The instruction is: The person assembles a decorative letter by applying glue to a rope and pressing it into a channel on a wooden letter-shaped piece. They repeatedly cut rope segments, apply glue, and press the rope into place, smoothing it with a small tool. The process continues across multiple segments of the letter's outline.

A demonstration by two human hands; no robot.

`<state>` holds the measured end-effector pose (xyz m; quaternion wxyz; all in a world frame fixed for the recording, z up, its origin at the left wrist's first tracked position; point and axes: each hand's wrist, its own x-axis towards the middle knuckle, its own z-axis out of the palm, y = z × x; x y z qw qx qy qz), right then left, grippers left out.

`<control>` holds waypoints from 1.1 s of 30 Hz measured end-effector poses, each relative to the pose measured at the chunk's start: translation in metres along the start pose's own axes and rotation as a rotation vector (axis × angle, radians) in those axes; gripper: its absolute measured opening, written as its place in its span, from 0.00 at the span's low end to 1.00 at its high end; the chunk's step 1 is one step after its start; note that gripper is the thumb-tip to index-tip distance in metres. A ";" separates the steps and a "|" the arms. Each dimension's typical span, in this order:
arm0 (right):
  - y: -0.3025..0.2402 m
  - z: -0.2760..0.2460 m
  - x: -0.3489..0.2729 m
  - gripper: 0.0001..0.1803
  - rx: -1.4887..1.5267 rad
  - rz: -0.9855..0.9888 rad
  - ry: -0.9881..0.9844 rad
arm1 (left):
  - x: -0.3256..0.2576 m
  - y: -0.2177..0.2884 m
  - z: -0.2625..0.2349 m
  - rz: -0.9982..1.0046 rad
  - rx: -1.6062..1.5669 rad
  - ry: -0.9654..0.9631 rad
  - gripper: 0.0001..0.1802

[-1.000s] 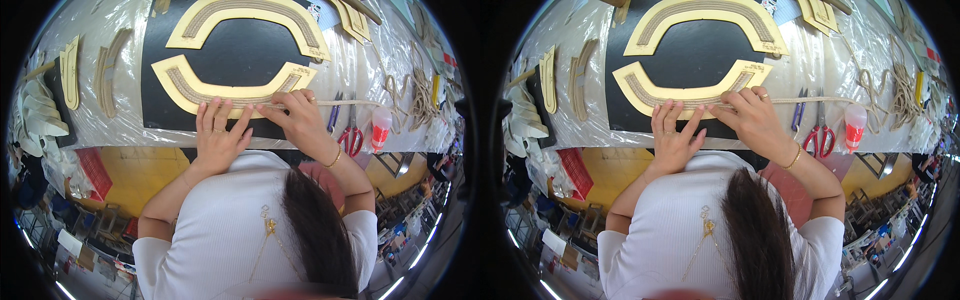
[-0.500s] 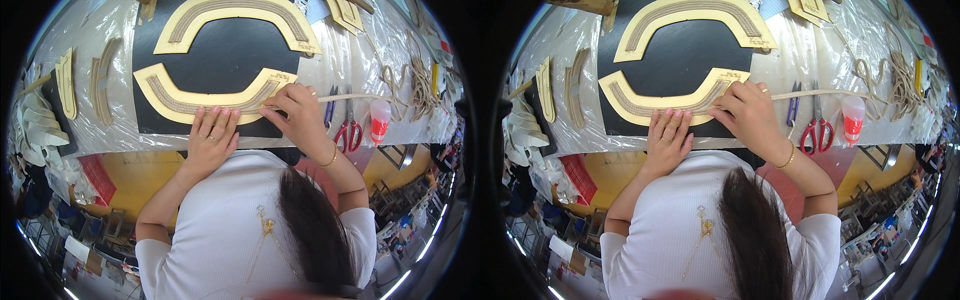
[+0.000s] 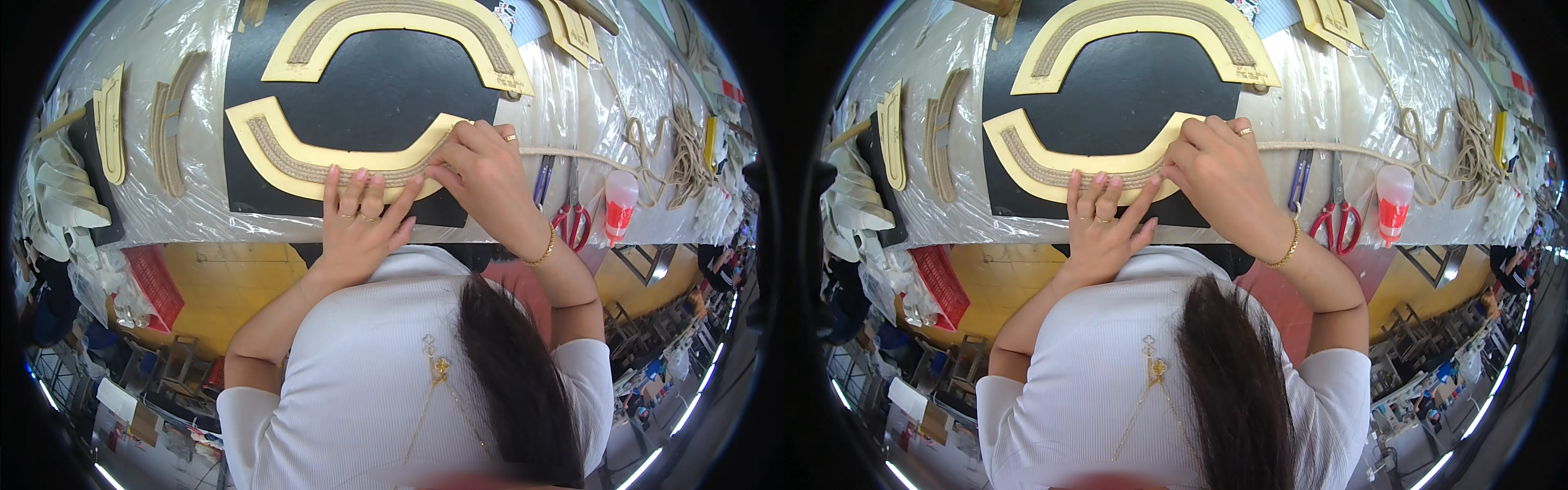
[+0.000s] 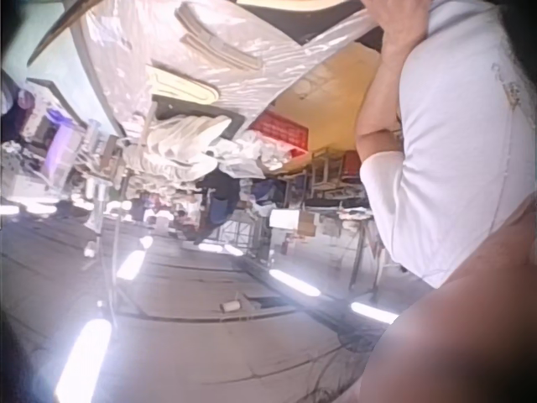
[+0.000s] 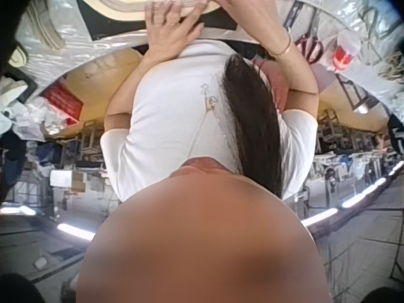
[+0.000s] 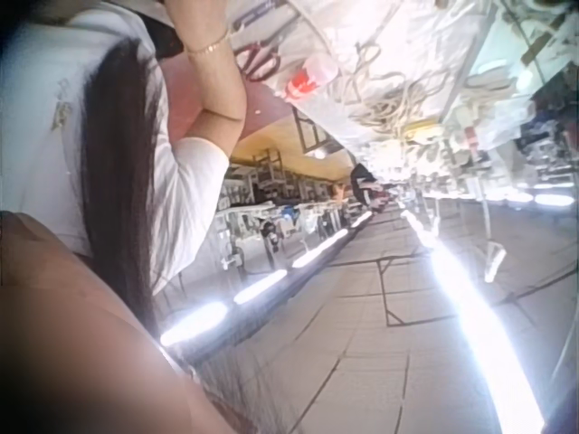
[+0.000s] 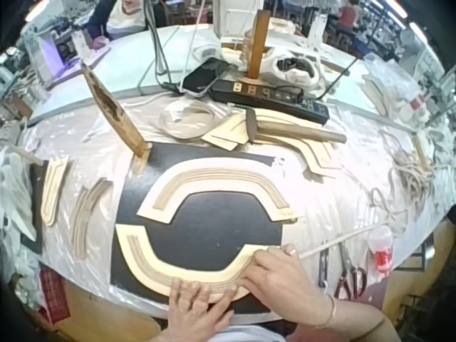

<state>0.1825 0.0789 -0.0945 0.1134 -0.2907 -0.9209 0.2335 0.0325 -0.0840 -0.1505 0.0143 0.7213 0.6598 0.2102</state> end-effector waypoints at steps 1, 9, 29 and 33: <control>0.001 0.001 0.000 0.10 -0.015 -0.011 0.001 | 0.002 0.004 0.000 -0.033 -0.013 0.009 0.33; 0.014 -0.009 -0.002 0.11 0.099 0.190 -0.076 | 0.012 0.018 0.002 0.002 -0.066 -0.035 0.33; 0.029 -0.016 0.012 0.08 0.034 0.115 -0.105 | 0.027 0.037 0.010 -0.075 0.055 -0.022 0.37; 0.034 -0.019 0.014 0.08 -0.018 0.100 -0.088 | 0.034 0.042 0.007 -0.104 0.108 -0.087 0.36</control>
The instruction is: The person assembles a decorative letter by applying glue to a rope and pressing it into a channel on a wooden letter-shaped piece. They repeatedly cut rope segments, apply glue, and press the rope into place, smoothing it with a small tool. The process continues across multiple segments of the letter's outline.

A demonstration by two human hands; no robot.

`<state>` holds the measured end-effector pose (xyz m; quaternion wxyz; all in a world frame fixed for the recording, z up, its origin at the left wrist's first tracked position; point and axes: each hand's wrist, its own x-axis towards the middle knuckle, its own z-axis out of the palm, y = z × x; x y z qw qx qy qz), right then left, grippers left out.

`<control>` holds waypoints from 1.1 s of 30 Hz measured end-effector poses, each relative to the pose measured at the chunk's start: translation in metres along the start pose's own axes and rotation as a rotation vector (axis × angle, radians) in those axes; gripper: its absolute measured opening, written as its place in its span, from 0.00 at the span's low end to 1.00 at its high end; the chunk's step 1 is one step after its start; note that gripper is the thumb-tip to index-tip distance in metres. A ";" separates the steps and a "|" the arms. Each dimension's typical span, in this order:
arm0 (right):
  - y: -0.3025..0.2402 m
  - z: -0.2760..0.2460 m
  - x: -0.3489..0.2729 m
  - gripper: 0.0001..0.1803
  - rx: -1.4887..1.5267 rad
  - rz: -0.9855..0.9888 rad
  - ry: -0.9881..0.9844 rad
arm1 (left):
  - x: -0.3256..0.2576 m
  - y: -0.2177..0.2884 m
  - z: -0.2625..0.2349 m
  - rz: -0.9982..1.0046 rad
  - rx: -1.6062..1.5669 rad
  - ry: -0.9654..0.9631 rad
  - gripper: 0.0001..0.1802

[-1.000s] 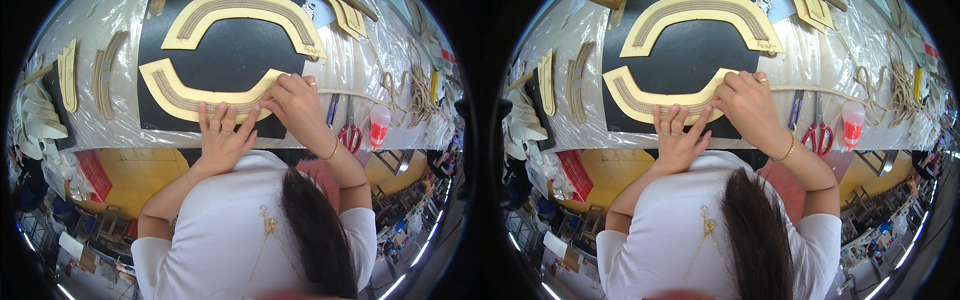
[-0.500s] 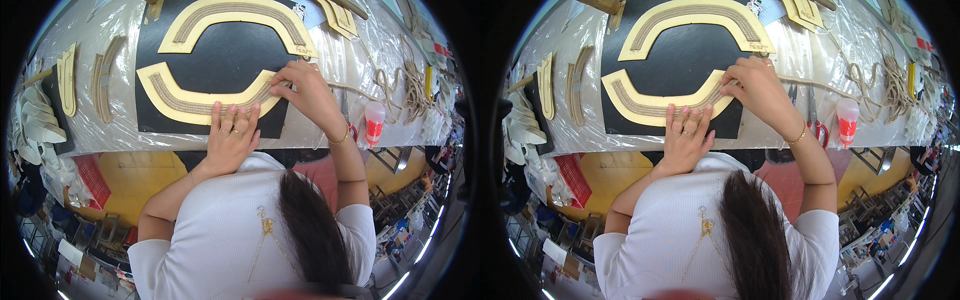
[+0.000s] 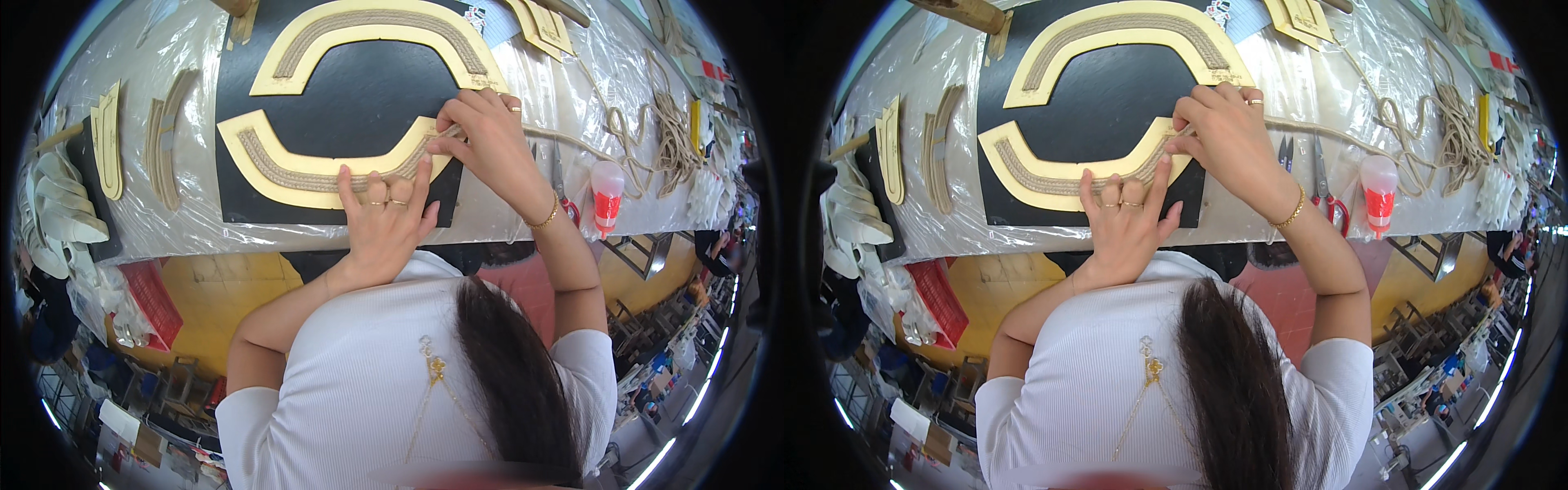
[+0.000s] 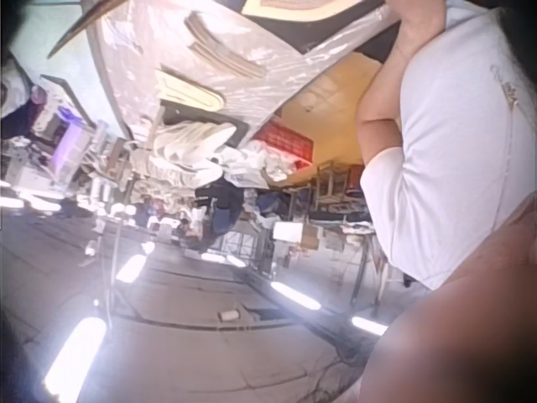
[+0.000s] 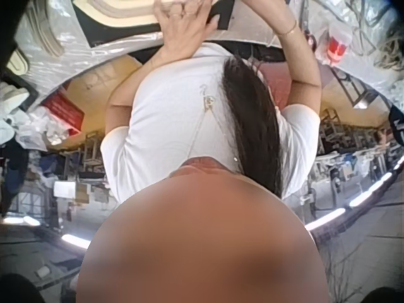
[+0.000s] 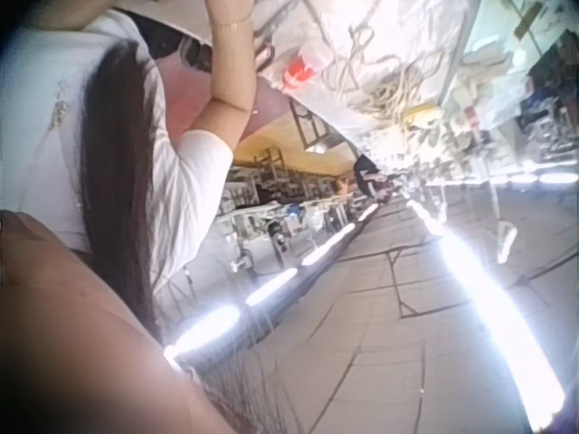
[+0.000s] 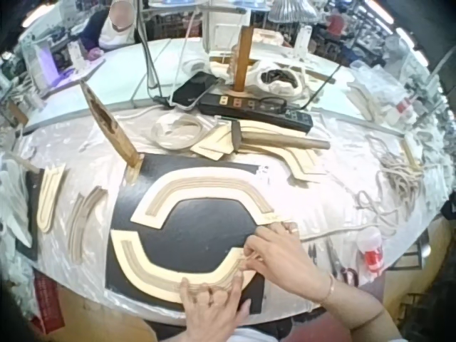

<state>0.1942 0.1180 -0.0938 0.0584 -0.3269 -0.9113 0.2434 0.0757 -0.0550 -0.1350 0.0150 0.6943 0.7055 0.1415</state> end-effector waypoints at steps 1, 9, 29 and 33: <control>0.003 -0.002 0.003 0.08 0.044 -0.020 -0.031 | 0.002 -0.001 0.000 0.001 0.004 -0.005 0.37; 0.006 -0.007 0.012 0.12 0.004 -0.028 -0.133 | 0.007 -0.013 0.005 0.078 -0.167 0.036 0.39; 0.035 -0.027 -0.199 0.25 -0.123 0.794 0.166 | 0.044 -0.032 -0.027 -0.092 -0.242 -0.094 0.39; 0.043 -0.013 -0.207 0.28 -0.115 0.874 0.133 | 0.052 -0.027 -0.028 -0.189 -0.256 -0.208 0.36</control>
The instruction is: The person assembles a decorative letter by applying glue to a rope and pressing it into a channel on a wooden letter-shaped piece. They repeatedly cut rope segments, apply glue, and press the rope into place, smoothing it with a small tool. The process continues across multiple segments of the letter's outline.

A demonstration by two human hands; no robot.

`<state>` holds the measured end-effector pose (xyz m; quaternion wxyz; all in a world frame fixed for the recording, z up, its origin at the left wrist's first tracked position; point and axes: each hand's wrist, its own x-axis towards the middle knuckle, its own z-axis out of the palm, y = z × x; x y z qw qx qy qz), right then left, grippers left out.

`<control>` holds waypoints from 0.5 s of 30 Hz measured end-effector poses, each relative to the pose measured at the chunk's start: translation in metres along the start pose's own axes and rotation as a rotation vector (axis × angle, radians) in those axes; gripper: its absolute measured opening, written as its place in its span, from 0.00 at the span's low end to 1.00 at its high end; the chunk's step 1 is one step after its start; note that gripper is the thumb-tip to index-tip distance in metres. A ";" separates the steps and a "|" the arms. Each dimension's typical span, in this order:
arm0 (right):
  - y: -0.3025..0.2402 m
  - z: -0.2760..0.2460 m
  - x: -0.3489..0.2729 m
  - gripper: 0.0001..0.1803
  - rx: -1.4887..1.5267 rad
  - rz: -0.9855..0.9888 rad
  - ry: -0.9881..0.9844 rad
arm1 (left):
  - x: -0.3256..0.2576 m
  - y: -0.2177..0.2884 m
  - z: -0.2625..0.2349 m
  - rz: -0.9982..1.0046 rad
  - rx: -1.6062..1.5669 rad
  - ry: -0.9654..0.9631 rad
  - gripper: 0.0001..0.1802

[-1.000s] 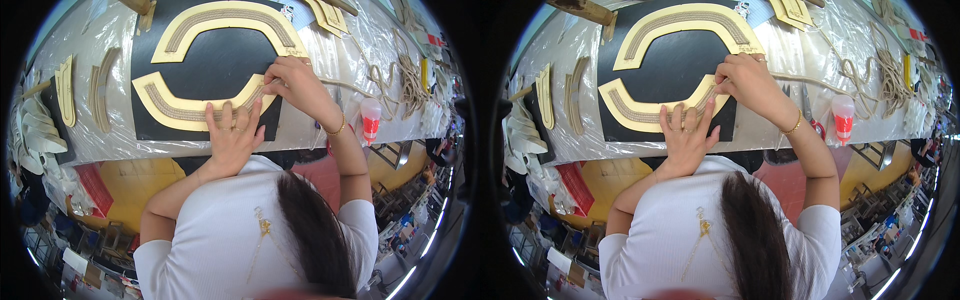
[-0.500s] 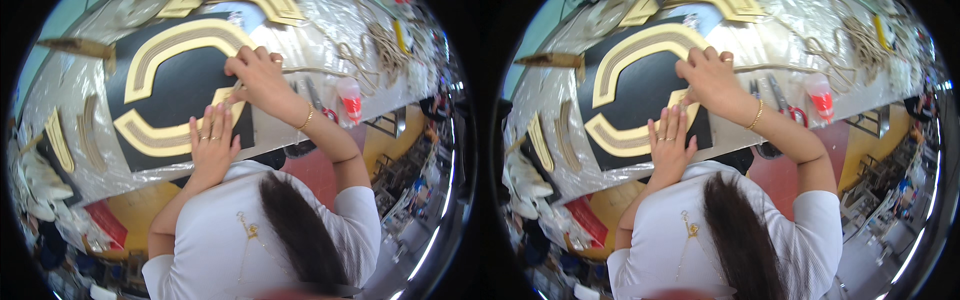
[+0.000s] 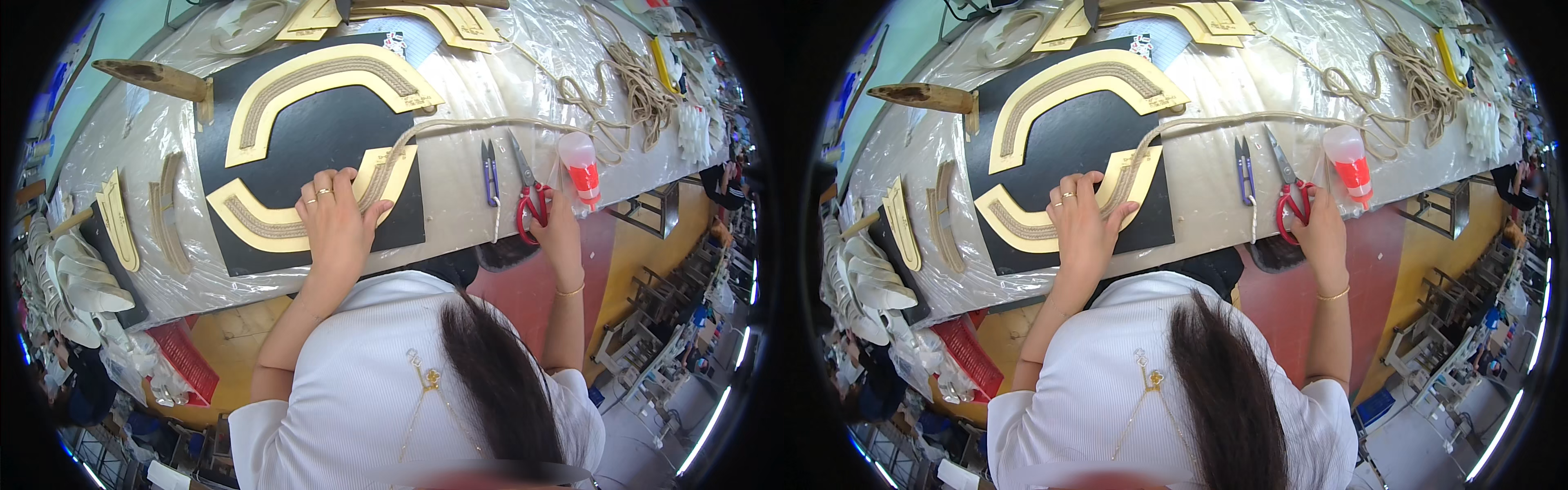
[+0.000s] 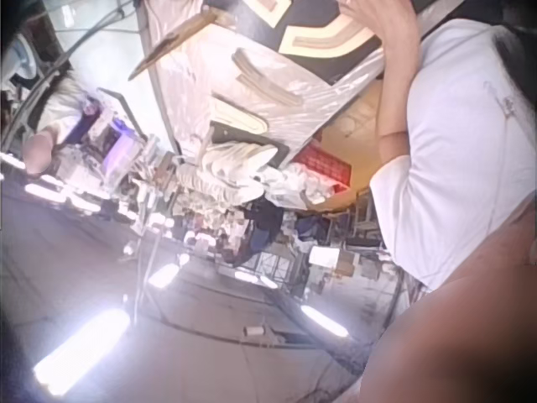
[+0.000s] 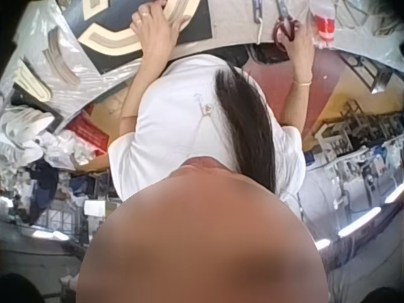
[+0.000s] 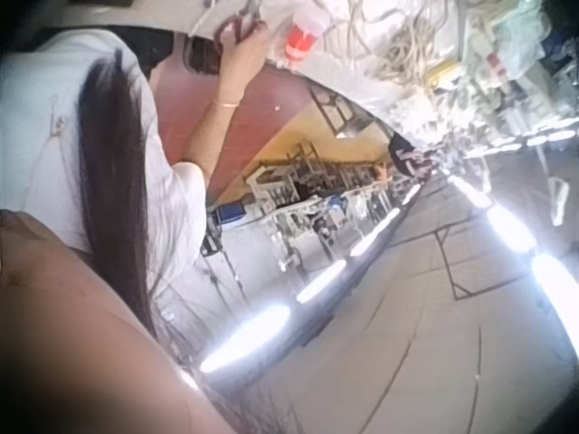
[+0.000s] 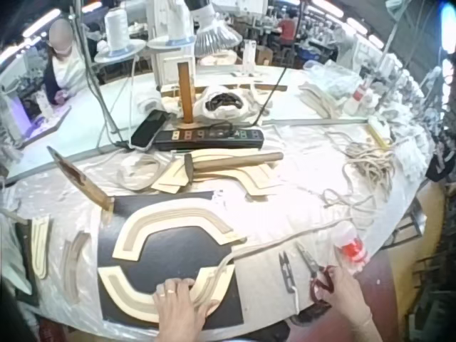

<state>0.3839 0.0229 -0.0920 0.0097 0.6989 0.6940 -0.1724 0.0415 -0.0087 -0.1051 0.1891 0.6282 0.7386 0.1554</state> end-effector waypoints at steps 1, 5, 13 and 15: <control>0.002 -0.002 0.002 0.28 0.017 0.019 -0.012 | 0.001 0.000 0.000 -0.006 -0.014 0.003 0.36; 0.011 -0.027 -0.001 0.26 0.080 0.027 -0.058 | 0.008 -0.001 -0.004 -0.057 -0.099 -0.047 0.35; -0.010 -0.049 -0.006 0.40 0.378 -0.267 0.090 | 0.019 -0.001 -0.032 -0.026 -0.359 -0.228 0.36; -0.022 -0.048 -0.005 0.41 0.410 -0.241 -0.173 | 0.021 0.001 -0.039 0.046 -0.313 -0.219 0.35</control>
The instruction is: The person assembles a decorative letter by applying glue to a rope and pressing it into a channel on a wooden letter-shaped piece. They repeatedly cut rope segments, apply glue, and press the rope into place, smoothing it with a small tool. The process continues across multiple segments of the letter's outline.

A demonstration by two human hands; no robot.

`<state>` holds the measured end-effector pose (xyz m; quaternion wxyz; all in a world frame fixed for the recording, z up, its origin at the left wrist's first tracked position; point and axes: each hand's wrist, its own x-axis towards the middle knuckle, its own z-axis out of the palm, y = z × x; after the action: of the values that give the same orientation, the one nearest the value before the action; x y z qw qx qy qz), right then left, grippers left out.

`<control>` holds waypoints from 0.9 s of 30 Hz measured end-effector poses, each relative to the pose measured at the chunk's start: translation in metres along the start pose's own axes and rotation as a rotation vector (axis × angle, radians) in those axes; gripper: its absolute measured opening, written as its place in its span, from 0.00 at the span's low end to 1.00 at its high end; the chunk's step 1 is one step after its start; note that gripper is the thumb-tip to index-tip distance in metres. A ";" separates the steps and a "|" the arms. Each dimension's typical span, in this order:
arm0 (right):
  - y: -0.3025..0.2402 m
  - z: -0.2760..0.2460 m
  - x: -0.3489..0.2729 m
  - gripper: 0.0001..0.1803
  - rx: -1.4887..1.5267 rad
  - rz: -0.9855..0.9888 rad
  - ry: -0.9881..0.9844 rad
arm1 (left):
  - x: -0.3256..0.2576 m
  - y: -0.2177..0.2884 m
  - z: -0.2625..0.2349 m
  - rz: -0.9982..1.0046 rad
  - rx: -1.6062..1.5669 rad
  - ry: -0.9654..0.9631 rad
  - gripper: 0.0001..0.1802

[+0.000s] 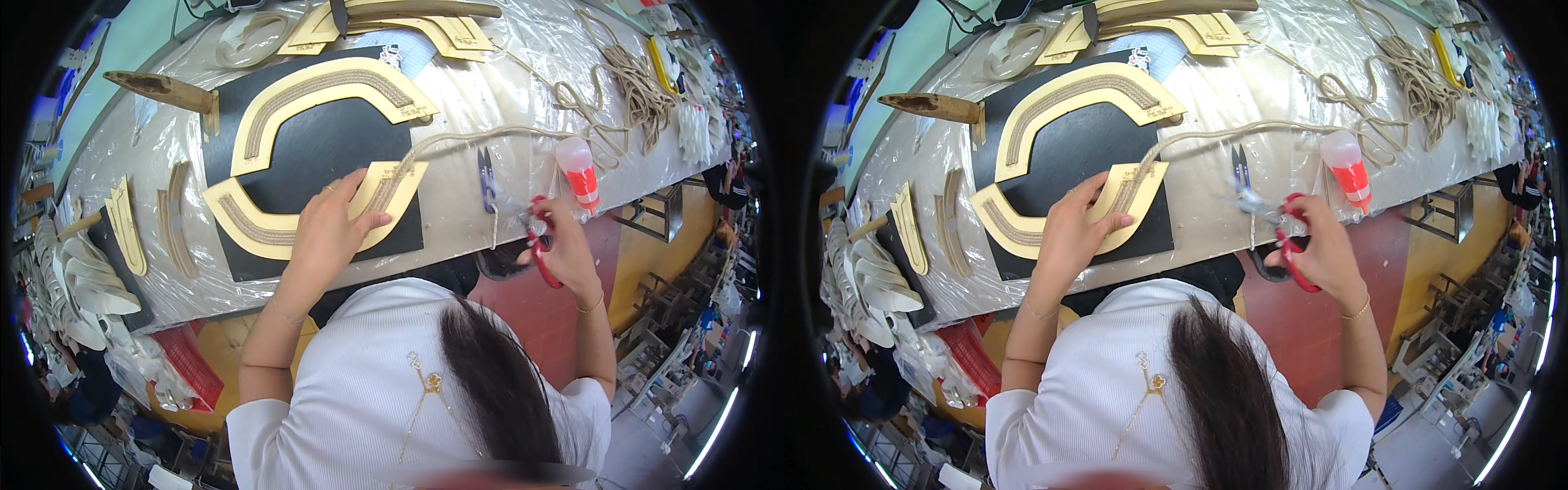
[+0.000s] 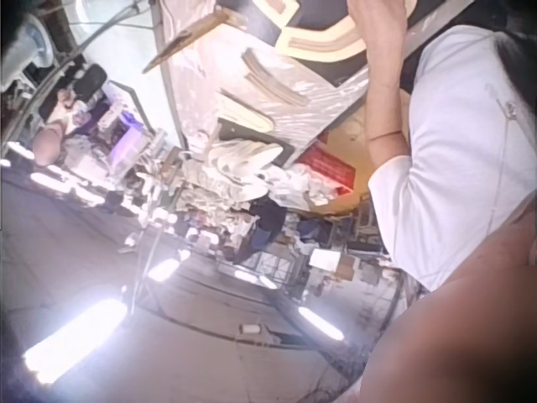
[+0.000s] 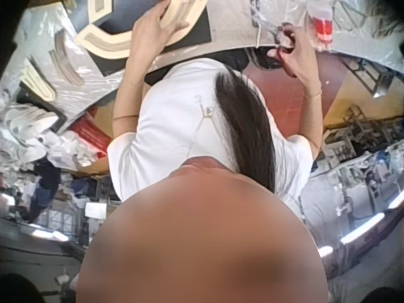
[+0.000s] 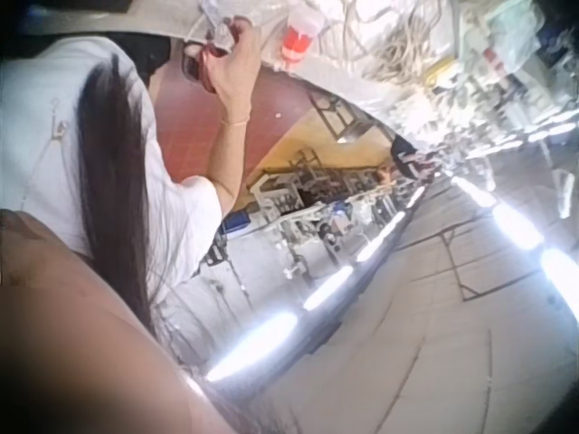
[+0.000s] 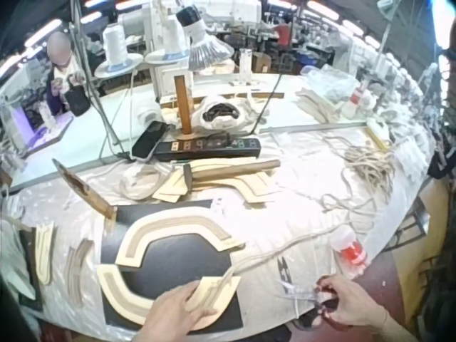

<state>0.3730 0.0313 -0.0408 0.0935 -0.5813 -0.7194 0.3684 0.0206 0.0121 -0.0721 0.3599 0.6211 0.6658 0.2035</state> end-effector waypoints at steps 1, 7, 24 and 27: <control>-0.005 0.002 0.003 0.41 0.066 0.013 -0.120 | 0.000 0.002 -0.003 0.014 0.034 -0.016 0.35; -0.014 0.000 0.038 0.45 -0.070 -0.108 -0.300 | -0.007 0.020 -0.020 0.098 0.114 -0.072 0.34; -0.059 0.022 0.067 0.45 -0.397 -0.524 0.106 | 0.005 0.042 -0.029 -0.002 0.030 -0.126 0.40; -0.061 0.023 0.070 0.46 -0.421 -0.543 0.125 | 0.007 0.046 -0.030 0.005 0.023 -0.100 0.43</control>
<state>0.2917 0.0822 -0.0385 0.1099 -0.3968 -0.9009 0.1372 0.0303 0.0314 -0.0209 0.3852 0.6361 0.6478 0.1655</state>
